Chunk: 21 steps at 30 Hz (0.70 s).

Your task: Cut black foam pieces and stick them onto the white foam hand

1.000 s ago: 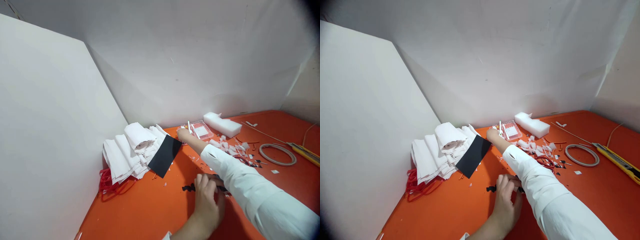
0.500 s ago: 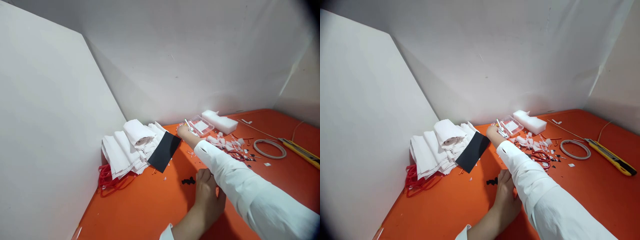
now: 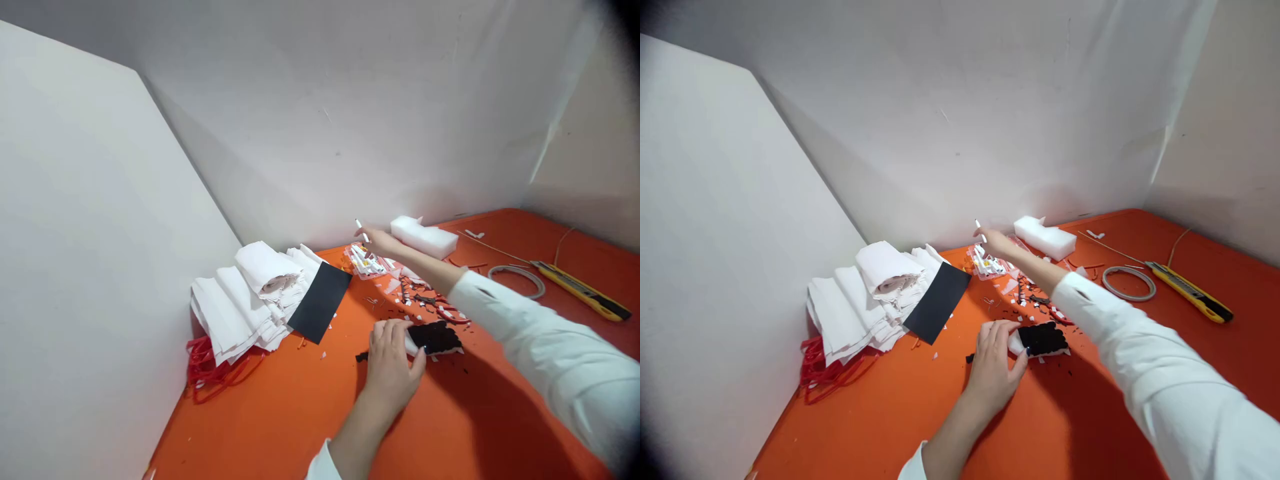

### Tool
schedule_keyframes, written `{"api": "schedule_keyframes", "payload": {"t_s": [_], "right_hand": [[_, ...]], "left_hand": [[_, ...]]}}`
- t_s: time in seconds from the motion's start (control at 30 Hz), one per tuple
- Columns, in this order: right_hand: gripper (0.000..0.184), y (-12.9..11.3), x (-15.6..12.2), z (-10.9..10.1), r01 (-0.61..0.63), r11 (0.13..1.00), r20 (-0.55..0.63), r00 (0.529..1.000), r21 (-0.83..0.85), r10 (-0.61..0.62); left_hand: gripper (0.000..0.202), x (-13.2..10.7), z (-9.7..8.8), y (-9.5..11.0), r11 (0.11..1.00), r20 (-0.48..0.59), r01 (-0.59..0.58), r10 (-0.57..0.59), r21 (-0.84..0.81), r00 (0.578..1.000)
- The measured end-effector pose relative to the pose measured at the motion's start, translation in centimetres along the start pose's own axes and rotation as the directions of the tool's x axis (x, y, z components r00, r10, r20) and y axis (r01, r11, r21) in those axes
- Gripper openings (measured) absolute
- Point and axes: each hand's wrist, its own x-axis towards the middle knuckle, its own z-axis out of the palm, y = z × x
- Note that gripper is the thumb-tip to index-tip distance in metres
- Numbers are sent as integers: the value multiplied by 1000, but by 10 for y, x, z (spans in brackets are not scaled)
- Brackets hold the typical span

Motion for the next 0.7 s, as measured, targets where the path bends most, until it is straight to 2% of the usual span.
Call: {"api": "schedule_keyframes", "payload": {"t_s": [0.1, 0.17, 0.27, 0.33, 0.4, 0.47, 0.53, 0.57, 0.63, 0.7], "right_hand": [[27, 6, -55, -36, -17, 988, -41, 999, 155, 23], [26, 16, -99, -51, -45, 971, -21, 998, 235, 52], [18, 34, -161, -54, -78, 892, 77, 996, 445, 49], [21, 45, -189, -45, -30, 881, 48, 999, 472, 9], [33, 52, -206, -33, -39, 884, 55, 998, 466, 15], [29, 56, -214, -22, -99, 886, 133, 990, 454, 43], [28, 56, -219, -14, -187, 900, 265, 961, 394, 83], [26, 55, -220, -10, -194, 919, 281, 955, 343, 97], [20, 54, -222, -3, -146, 955, 239, 967, 260, 82], [19, 55, -223, 3, -82, 962, 166, 985, 260, 39]], "left_hand": [[70, 1, -1, -6, 999, 134, 7, -12, 37, 991], [82, 1, 0, -8, 997, 175, 0, -13, 73, 984], [72, 4, 1, -8, 995, 154, 2, -18, 102, 988], [72, 7, 1, -7, 993, 132, 17, -33, 121, 991], [70, 11, 1, -8, 989, 157, 30, -53, 144, 986], [62, 13, 1, -8, 987, 221, 21, -56, 158, 974], [54, 14, 2, -9, 988, 269, 10, -51, 154, 962], [51, 14, 3, -9, 989, 278, 13, -54, 145, 959], [50, 13, 3, -9, 993, 270, 43, -72, 112, 960], [50, 11, 3, -8, 995, 246, 79, -92, 62, 965]]}}
